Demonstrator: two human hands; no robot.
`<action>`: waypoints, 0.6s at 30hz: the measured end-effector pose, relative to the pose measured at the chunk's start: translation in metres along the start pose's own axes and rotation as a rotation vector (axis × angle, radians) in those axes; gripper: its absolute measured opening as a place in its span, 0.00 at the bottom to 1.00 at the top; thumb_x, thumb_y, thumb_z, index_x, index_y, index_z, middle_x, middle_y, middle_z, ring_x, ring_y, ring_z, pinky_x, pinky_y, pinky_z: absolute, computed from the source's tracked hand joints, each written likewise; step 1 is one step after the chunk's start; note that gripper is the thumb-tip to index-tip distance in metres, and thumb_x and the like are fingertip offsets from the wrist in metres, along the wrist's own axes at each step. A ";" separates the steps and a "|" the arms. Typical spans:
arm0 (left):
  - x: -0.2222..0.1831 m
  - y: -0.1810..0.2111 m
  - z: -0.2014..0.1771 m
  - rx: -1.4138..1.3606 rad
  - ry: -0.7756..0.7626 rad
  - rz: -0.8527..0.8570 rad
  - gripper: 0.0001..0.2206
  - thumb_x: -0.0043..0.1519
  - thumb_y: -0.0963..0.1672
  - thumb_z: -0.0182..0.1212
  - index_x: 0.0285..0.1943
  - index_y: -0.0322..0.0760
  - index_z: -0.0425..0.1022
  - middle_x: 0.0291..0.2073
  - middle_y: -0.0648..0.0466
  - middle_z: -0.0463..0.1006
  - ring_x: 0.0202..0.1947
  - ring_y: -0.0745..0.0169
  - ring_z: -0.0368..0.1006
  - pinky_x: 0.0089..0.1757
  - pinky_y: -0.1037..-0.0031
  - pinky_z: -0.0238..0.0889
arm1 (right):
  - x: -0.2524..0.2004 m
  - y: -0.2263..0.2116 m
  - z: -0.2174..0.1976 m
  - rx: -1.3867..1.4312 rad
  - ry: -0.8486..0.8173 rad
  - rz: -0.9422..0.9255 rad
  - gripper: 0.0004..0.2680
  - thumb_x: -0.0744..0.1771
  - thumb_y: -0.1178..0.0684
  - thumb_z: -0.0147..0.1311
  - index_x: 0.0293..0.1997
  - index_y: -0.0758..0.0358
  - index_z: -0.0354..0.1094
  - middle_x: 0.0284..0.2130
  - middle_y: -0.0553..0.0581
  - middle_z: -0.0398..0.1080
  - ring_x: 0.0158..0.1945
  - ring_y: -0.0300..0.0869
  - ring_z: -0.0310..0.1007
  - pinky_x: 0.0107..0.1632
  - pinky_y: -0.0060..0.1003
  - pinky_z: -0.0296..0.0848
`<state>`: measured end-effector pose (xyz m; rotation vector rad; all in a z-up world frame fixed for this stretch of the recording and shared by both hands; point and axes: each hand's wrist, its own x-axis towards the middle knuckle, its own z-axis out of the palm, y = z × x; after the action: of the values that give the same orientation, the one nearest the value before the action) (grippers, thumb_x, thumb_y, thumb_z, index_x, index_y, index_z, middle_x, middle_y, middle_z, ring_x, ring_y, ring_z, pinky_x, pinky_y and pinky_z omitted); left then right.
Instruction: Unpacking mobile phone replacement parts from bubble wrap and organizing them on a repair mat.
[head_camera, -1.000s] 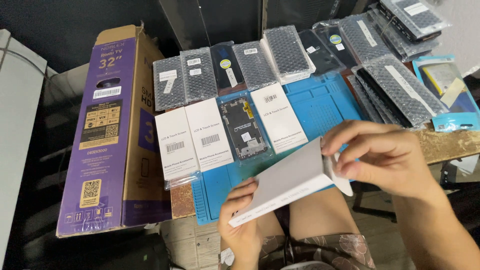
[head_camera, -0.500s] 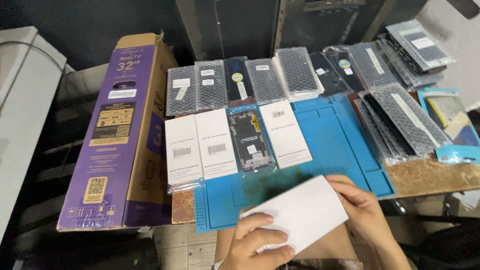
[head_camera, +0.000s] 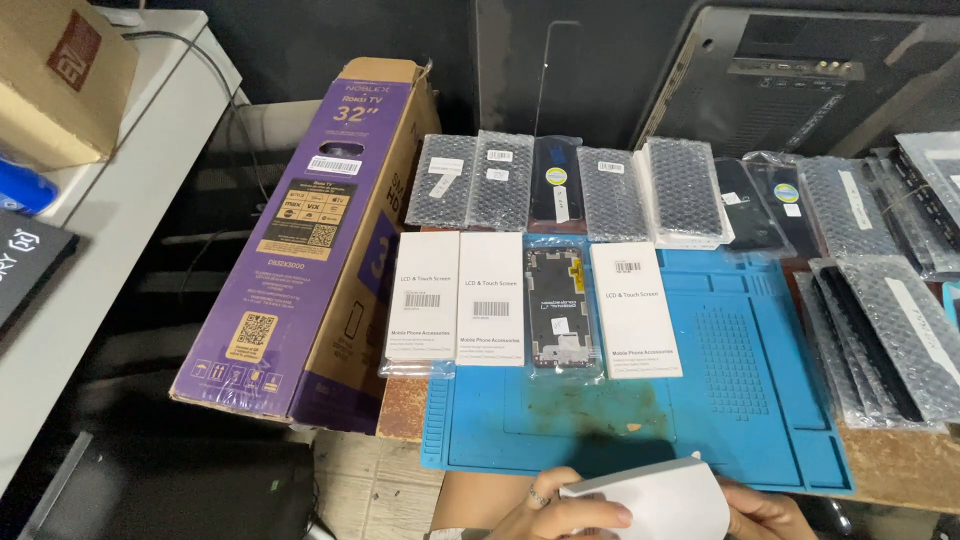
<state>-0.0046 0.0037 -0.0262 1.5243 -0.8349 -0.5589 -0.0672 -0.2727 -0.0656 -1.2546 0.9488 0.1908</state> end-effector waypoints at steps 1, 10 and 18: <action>-0.001 0.008 -0.002 0.000 -0.006 -0.001 0.12 0.63 0.43 0.52 0.55 0.48 0.65 0.50 0.63 0.64 0.53 0.59 0.54 0.50 0.80 0.56 | 0.000 0.000 -0.003 0.005 0.004 0.001 0.12 0.60 0.70 0.50 0.46 0.87 0.73 0.44 0.80 0.76 0.47 0.62 0.72 0.55 0.52 0.64; -0.006 0.028 0.003 0.242 0.086 0.316 0.17 0.65 0.41 0.45 0.58 0.17 0.58 0.53 0.47 0.67 0.61 0.32 0.53 0.61 0.55 0.47 | -0.015 0.001 -0.015 0.075 -0.281 0.039 0.14 0.57 0.70 0.54 0.44 0.90 0.76 0.32 0.84 0.79 0.34 0.65 0.76 0.39 0.52 0.70; 0.000 0.056 0.036 0.449 0.800 -0.150 0.17 0.51 0.56 0.52 0.44 0.61 0.80 0.43 0.63 0.80 0.39 0.72 0.79 0.38 0.80 0.67 | -0.018 0.015 -0.010 0.127 -0.559 -0.407 0.13 0.57 0.61 0.61 0.40 0.83 0.75 0.31 0.69 0.79 0.33 0.50 0.77 0.35 0.42 0.73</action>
<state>-0.0422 -0.0190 0.0240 2.0148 -0.2206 0.1732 -0.0922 -0.2696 -0.0640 -1.1617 0.2144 0.1454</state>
